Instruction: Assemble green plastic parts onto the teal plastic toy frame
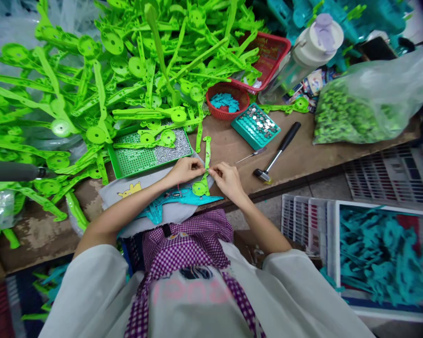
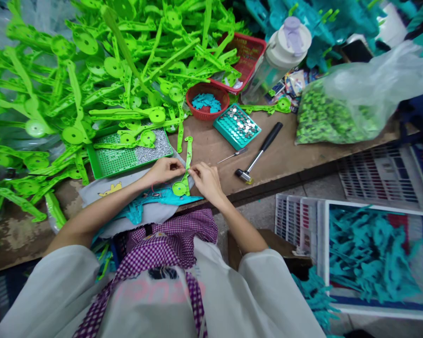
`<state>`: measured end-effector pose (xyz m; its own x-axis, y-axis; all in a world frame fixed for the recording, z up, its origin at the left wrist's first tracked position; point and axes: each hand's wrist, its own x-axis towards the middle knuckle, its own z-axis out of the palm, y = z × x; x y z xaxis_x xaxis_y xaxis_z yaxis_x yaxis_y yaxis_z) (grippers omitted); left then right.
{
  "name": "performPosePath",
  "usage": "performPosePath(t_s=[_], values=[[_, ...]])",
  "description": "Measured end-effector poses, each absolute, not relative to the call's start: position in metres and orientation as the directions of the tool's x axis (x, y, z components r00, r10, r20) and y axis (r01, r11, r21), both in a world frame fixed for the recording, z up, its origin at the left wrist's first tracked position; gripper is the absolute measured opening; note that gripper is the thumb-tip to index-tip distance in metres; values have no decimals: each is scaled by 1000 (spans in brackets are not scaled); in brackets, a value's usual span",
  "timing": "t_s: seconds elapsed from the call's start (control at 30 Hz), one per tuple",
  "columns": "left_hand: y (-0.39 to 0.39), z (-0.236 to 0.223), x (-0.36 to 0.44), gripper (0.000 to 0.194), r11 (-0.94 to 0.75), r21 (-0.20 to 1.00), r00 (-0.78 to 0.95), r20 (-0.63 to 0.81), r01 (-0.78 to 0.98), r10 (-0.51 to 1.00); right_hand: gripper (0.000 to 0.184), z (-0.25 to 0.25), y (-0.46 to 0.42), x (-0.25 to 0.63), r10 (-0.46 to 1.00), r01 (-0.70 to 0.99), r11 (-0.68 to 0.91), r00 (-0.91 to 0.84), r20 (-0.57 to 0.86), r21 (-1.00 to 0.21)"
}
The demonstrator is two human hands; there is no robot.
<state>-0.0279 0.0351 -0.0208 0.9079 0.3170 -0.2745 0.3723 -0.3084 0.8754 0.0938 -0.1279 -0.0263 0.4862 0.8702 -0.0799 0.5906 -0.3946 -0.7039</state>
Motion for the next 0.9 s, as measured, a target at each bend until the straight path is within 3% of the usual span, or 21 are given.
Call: performPosePath(t_s=[0.17, 0.6, 0.9], values=[[35, -23, -31, 17, -242, 901, 908, -279, 360, 312, 30, -34, -128, 93, 845, 460, -385, 524, -105, -800], [37, -24, -30, 17, -221, 903, 914, -310, 370, 263, 31, -40, -127, 92, 811, 372, -367, 577, -97, -853], [36, -18, -29, 13, -362, 852, 921, -310, 379, 235, 41, -27, -127, 88, 875, 627, -390, 480, -60, -675]])
